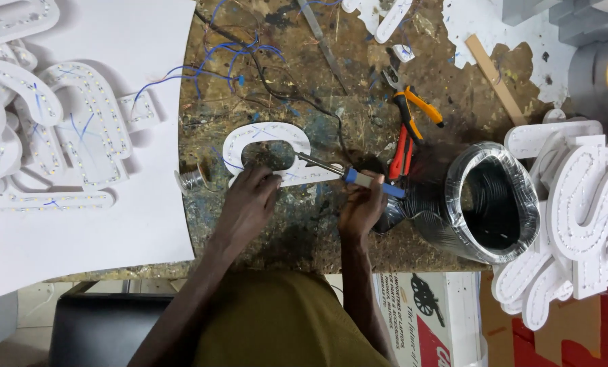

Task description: Soldering electrical wires to LED-embedded plastic letters for sign assembly.

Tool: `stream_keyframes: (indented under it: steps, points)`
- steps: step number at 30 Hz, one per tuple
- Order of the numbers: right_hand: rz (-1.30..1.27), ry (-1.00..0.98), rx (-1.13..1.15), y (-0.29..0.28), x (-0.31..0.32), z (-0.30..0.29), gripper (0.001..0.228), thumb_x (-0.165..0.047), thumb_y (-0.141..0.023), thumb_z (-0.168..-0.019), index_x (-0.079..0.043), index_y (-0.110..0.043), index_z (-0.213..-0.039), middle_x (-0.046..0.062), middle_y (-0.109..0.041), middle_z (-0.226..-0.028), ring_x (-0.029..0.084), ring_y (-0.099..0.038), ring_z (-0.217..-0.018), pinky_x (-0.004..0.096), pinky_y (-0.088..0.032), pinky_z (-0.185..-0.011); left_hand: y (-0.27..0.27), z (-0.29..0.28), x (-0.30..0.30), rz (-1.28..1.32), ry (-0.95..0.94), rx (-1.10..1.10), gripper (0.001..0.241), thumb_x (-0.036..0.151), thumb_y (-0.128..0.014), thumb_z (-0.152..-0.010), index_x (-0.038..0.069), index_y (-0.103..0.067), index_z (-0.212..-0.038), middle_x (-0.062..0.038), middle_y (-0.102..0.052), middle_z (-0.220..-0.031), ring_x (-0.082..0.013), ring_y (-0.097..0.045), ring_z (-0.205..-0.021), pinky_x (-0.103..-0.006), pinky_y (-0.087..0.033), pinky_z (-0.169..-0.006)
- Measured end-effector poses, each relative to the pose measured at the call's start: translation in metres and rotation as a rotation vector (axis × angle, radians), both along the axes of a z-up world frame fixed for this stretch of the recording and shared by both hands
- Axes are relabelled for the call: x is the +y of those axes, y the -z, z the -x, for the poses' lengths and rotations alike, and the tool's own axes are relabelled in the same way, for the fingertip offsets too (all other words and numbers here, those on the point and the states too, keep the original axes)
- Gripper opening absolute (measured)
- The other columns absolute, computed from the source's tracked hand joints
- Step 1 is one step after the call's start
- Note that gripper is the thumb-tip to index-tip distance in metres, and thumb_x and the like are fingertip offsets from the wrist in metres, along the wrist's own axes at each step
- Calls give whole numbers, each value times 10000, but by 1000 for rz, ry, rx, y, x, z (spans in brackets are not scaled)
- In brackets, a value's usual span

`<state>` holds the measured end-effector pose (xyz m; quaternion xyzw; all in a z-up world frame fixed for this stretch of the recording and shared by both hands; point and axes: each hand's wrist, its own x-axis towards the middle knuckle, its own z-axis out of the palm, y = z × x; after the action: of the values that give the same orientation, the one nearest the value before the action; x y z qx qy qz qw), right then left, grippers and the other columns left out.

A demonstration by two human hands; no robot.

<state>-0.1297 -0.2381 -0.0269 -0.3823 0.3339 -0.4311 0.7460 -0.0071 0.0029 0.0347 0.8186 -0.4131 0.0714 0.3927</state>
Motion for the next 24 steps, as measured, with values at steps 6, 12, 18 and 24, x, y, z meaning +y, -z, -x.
stream_keyframes:
  steps: [6, 12, 18, 24]
  points:
    - [34, 177, 44, 7, -5, 10, 277, -265, -715, -1147, -6, -670, -1059, 198, -773, -922, 211, -717, -619, 350, -653, -535, 29, -4, -3, -73, 24, 22, 130, 79, -634, -1116, 123, -672, -1000, -46, -548, -1007, -231, -608, -863, -434, -571, -857]
    - [180, 144, 99, 35, -10, 22, 259, -250, -703, -1155, -28, -668, -1027, 186, -740, -933, 196, -732, -678, 310, -619, -617, 25, -3, -4, -129, -6, -26, 71, 108, -719, -1065, 110, -730, -995, -57, -560, -1035, -241, -627, -942, -409, -576, -857]
    - [314, 69, 149, 19, -2, 17, 271, -265, -715, -1150, -72, -670, -965, 158, -724, -874, 146, -644, -600, 288, -582, -603, 27, -2, -6, -136, -27, -103, 83, 103, -731, -1047, 127, -692, -977, -46, -549, -1060, -244, -640, -977, -408, -604, -907]
    - [341, 31, 199, -3, 4, 10, 344, -288, -719, -1170, -53, -693, -920, 144, -706, -747, 155, -653, -559, 307, -596, -600, 28, -1, -6, -137, -45, -114, 69, 111, -745, -1041, 129, -714, -983, -35, -553, -1074, -249, -656, -1008, -408, -611, -890]
